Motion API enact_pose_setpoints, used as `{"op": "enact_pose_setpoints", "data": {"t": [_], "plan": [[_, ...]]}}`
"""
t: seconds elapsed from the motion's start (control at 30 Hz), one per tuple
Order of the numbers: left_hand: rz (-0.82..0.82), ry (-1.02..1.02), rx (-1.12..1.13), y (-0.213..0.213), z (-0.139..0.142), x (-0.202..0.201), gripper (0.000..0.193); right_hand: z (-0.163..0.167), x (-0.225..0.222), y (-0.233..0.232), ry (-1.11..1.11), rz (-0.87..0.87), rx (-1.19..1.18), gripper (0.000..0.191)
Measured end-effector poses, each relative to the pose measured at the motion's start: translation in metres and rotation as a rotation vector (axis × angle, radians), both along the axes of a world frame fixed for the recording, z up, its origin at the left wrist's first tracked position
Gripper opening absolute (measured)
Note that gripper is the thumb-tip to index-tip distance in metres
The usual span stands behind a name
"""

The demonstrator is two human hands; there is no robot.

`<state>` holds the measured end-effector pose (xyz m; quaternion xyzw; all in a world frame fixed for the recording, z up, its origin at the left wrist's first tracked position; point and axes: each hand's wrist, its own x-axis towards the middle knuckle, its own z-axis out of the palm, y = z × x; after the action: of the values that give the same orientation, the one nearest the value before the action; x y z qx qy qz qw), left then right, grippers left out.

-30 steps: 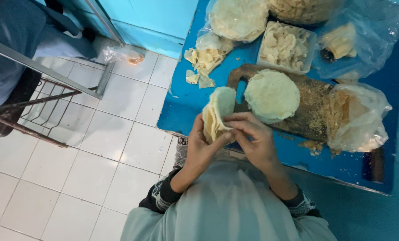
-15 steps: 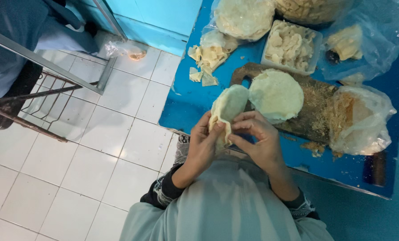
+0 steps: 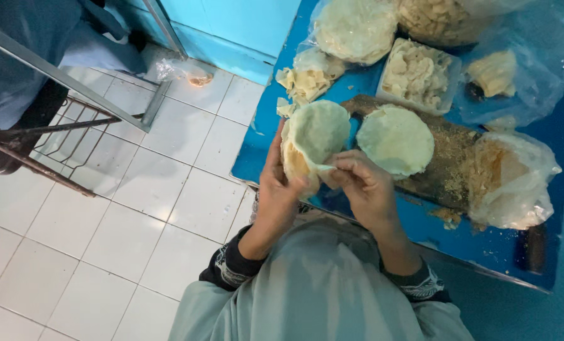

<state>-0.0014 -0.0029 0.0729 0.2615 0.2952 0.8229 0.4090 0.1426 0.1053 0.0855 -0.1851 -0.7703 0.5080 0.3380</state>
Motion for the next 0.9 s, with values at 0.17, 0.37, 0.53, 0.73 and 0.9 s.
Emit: {"op": "enact_pose_setpoints", "data": {"t": [0.17,0.37,0.53,0.73,0.9], "plan": [[0.034,0.356,-0.098,-0.001,0.01,-0.002,0.101,-0.014,-0.004,0.003,-0.104,-0.001,0.004,0.011],[-0.109,-0.082,-0.206,-0.003,0.004,-0.015,0.088,-0.027,-0.002,0.024,0.181,-0.013,-0.853,0.016],[0.07,0.245,-0.196,0.003,-0.003,-0.001,0.07,-0.046,-0.003,0.012,0.072,-0.039,-0.291,0.019],[-0.087,0.068,-0.223,0.005,-0.018,-0.027,0.059,-0.06,0.026,0.049,0.307,-0.124,-0.644,0.028],[-0.024,0.198,-0.297,0.026,-0.042,-0.038,0.051,-0.047,0.058,0.064,0.408,-0.31,-0.846,0.038]]}}
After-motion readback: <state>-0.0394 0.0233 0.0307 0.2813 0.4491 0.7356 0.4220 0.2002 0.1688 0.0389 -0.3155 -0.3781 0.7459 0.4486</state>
